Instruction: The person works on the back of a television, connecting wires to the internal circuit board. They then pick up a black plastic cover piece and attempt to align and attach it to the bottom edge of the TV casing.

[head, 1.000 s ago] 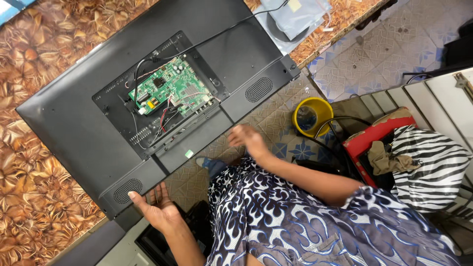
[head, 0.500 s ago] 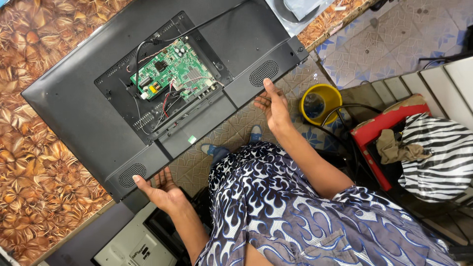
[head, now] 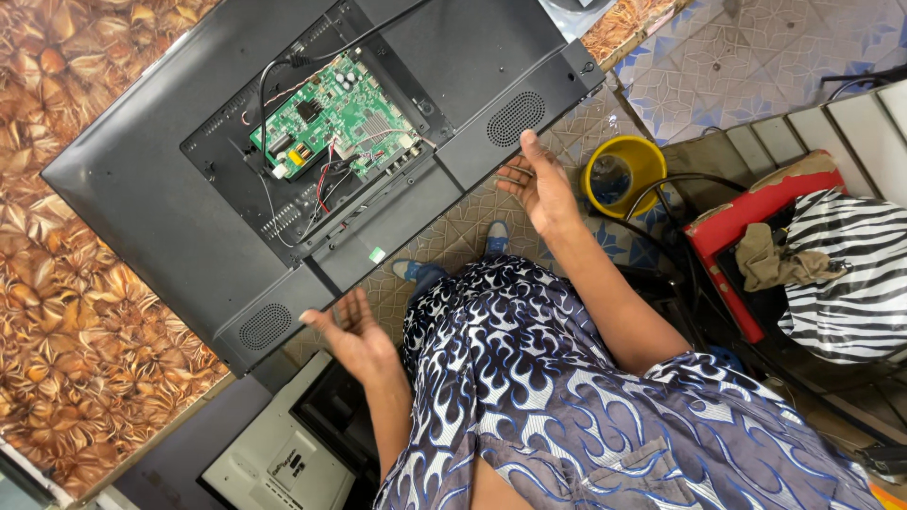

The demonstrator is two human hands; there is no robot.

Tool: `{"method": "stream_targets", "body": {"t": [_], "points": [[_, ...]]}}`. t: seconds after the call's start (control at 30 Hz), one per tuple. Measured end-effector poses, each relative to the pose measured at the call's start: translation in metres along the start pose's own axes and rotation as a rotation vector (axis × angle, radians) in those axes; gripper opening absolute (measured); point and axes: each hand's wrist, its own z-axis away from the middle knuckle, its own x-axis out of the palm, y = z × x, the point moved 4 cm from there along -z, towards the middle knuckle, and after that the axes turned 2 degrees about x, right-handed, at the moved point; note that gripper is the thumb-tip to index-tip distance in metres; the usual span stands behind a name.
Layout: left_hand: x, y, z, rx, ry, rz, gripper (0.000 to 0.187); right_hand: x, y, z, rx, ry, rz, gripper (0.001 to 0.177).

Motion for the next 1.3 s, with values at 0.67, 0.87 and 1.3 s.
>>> {"method": "stream_targets", "body": {"t": [0.67,0.87,1.3], "points": [[0.031,-0.019,0.020,-0.063,0.058,0.053,0.058,-0.016,-0.082,-0.033,0.005,0.196,0.015,0.069],[0.034,-0.015,0.024,-0.070,0.058,0.038,0.061,-0.024,-0.077,-0.046,0.016,0.244,-0.047,0.069],[0.049,-0.045,0.043,-0.288,-0.041,0.103,0.051,0.024,-0.075,0.029,0.035,0.208,0.010,0.058]]}}
